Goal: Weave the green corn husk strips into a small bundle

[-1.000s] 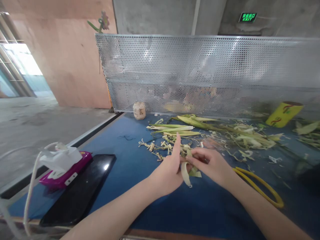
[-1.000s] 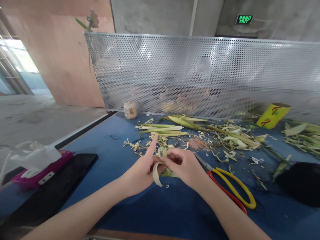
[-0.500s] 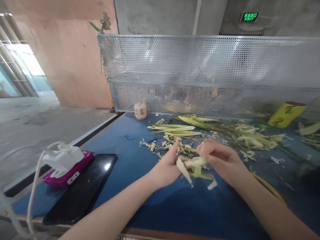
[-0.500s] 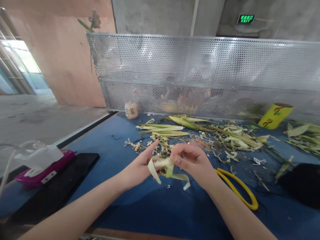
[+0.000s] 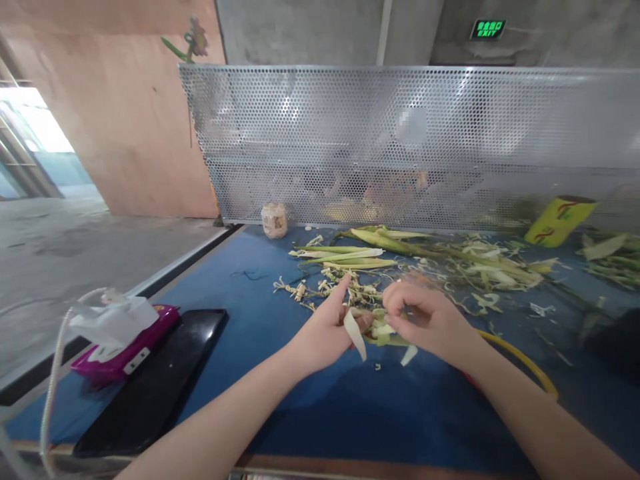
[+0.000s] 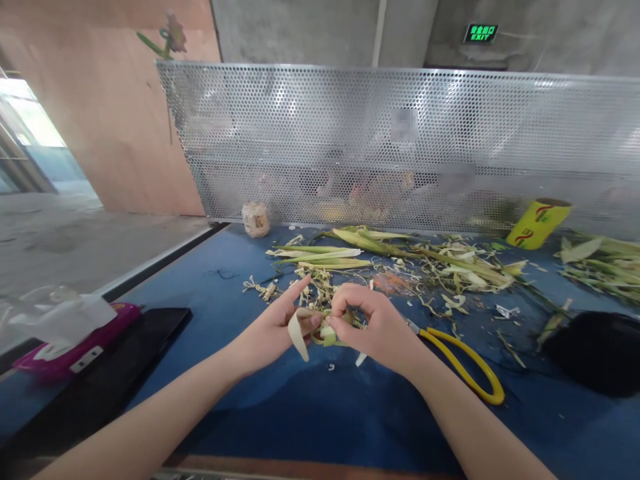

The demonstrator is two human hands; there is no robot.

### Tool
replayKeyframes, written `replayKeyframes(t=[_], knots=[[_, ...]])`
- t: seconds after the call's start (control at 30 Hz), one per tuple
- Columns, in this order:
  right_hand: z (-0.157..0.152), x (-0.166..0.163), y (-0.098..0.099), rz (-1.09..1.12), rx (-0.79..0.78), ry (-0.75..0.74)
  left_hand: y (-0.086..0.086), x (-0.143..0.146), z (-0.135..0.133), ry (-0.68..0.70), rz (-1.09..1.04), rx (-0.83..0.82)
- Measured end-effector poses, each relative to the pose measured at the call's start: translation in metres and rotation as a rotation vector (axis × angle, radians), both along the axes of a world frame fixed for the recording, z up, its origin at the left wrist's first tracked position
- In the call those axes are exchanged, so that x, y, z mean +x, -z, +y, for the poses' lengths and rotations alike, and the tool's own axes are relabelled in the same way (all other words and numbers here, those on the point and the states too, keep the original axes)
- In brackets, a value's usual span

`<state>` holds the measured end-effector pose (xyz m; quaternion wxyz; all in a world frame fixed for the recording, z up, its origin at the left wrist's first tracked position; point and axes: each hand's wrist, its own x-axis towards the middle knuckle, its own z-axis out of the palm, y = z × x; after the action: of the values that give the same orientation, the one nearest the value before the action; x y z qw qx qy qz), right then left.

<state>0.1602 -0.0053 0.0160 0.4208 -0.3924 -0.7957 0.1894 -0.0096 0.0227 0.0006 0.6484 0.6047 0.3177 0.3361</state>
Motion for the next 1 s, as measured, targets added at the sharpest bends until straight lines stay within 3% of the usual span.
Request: replayKeyframes(t=[0.47, 0.6, 0.7, 0.8, 0.9, 1.0], knots=[[-0.003, -0.013, 0.008, -0.360, 0.233, 0.166, 0.001, -0.001, 0.001, -0.020, -0.018, 0.012], [-0.006, -0.008, 0.009, -0.278, 0.483, 0.317, -0.002, 0.002, 0.002, -0.125, -0.112, -0.098], [-0.009, -0.005, 0.010, -0.256, 0.651, 0.256, -0.006, 0.004, 0.003, -0.167, -0.208, -0.150], [-0.009, -0.009, 0.014, -0.423, 0.546, 0.227, -0.009, 0.003, 0.004, -0.183, -0.289, -0.176], [-0.006, -0.017, 0.020, -0.518, 0.322, 0.382, -0.010, 0.003, 0.004, -0.222, -0.302, -0.196], [-0.003, -0.022, 0.024, -0.541, 0.201, 0.448, -0.009, 0.004, 0.003, -0.231, -0.297, -0.169]])
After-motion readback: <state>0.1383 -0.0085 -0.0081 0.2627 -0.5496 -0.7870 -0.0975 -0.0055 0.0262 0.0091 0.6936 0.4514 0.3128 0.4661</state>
